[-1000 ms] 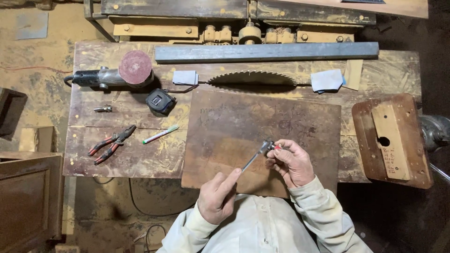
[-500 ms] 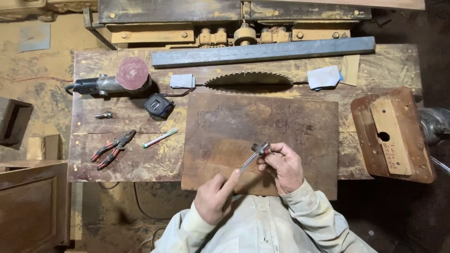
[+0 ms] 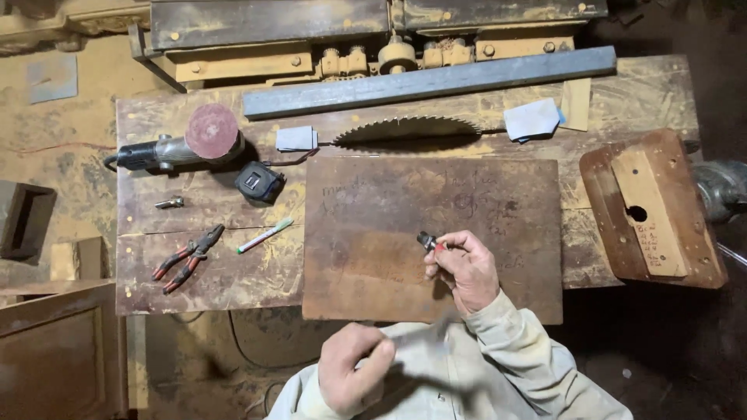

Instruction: Maintaining a woodworking tool by changing the bit with a wrench and assembling a custom wooden base plate.

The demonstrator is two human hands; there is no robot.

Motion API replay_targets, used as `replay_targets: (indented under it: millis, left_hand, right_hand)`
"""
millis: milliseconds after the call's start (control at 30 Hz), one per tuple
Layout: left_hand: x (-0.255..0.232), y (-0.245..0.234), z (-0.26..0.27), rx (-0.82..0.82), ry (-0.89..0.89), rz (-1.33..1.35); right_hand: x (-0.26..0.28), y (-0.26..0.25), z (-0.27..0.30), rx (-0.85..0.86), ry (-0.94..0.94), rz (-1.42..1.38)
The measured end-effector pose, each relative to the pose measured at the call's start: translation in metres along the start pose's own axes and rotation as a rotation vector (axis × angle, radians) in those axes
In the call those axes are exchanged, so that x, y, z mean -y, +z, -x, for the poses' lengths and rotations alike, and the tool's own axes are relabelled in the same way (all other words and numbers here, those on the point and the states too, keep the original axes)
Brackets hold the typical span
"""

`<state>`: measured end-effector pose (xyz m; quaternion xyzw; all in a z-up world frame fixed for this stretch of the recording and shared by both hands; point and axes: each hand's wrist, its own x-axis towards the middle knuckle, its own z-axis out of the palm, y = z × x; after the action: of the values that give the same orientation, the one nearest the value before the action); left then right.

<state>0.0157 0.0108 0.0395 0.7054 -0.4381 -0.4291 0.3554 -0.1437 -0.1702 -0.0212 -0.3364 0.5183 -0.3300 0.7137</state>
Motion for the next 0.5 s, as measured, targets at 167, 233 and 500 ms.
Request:
replay_targets:
  millis: [167, 233, 500]
  left_hand:
    - [0.059, 0.01, -0.031, -0.272, 0.673, -0.449]
    - [0.029, 0.004, -0.016, -0.281, 0.713, -0.373]
    - [0.063, 0.009, -0.024, -0.143, 0.631, -0.442]
  right_hand:
    - [0.002, 0.006, 0.003, 0.04, 0.001, -0.081]
    - [-0.005, 0.003, -0.003, 0.036, -0.033, -0.079]
    - [-0.003, 0.002, 0.003, 0.08, -0.039, -0.05]
